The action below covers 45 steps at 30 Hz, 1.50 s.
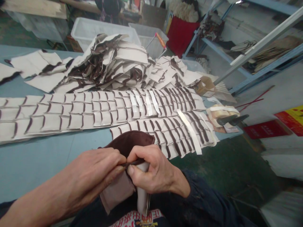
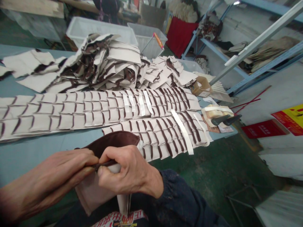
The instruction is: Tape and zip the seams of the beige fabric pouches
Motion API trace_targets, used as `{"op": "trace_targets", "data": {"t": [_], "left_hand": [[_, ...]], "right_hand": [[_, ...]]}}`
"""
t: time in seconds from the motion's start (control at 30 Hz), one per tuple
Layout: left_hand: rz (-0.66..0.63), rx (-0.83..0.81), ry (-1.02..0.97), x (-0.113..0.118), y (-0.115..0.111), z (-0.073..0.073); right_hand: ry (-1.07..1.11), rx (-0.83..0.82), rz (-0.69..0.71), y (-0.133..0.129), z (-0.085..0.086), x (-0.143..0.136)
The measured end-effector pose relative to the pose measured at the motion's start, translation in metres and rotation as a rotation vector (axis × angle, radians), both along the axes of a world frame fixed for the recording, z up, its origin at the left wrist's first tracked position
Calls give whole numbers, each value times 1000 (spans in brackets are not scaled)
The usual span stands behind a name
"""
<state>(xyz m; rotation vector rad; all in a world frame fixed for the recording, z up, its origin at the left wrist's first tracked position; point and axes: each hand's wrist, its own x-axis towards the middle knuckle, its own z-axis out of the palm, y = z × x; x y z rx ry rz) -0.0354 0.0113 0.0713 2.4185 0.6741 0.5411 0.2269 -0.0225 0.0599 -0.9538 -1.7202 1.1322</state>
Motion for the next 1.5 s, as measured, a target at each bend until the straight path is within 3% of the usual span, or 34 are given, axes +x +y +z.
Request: {"op": "trace_targets", "data": {"t": [0.13, 0.3, 0.5, 0.63, 0.7, 0.8, 0.9, 1.0, 1.13, 1.23, 1.37, 1.5], "left_hand": [[-30, -14, -97, 6, -3, -2], [62, -118, -167, 8, -8, -13], [307, -520, -264, 10, -35, -20], [488, -624, -407, 20, -44, -21], [457, -682, -446, 21, -39, -17], [305, -706, -341, 17, -27, -6], [212, -530, -226, 6, -17, 2], [207, -342, -217, -4, -16, -1], [213, -228, -149, -7, -16, -4], [164, -182, -127, -1, -11, 6], [42, -192, -140, 6, 9, 31], [87, -374, -118, 2, 34, 43]], "right_hand": [[97, -81, 83, 3, 1, 2], [213, -177, 89, 5, -5, -1], [478, -183, 22, -7, -15, -29], [610, -99, -40, -9, -22, -48], [590, -132, -22, -9, -25, -49], [469, -218, -30, -8, -26, -42], [327, -238, 2, -5, -20, -29], [200, -168, 77, 4, -12, -17], [111, -123, 106, 18, -6, -7], [43, -76, 103, 21, -6, -7], [145, 34, 95, 9, -8, -12], [356, -83, -41, -9, -9, -8]]}}
